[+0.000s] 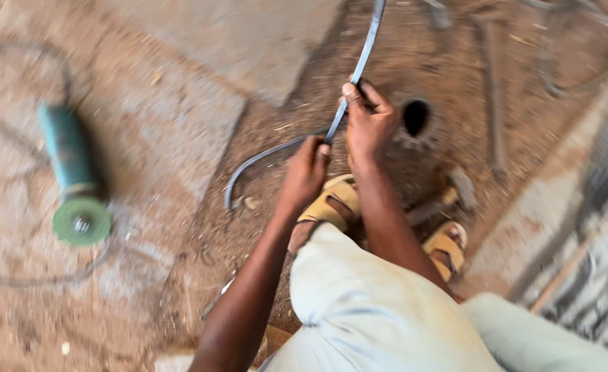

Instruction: The person crouches on the workshop floor and bends a flat metal strap by hand, fitting it around a toothed metal die set into the ground. They reposition the strap repeatedly and strike it with a hammer to set the curve, checking the bend against the die as they work.

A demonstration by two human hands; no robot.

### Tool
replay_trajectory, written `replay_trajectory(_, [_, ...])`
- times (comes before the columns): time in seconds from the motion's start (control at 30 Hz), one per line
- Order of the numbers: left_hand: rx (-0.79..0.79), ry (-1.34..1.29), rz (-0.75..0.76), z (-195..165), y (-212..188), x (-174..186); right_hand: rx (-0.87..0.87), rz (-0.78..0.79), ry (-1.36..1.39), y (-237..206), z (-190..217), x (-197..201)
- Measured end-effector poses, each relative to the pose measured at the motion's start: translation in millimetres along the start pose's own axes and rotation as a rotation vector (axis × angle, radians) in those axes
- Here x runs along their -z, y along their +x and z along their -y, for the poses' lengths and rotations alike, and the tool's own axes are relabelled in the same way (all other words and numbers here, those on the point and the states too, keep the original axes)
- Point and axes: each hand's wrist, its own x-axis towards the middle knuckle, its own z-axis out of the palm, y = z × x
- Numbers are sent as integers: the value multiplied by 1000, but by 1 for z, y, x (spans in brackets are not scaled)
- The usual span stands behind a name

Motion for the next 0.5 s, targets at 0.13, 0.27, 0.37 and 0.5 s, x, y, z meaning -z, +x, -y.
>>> replay_trajectory(0.13, [163,303,131,-8,24,-36,-237,-150,172,2,-28,77])
replay_trajectory(0.27, [213,573,172,-14,29,-63,-12,-436,-377,-47,-54,172])
replay_trajectory(0.37, [35,686,217,-11,43,-82,-466,-835,-613,-100,-78,224])
replay_trajectory(0.5, [114,762,393,2,69,-102,-814,-561,-808,-139,-111,249])
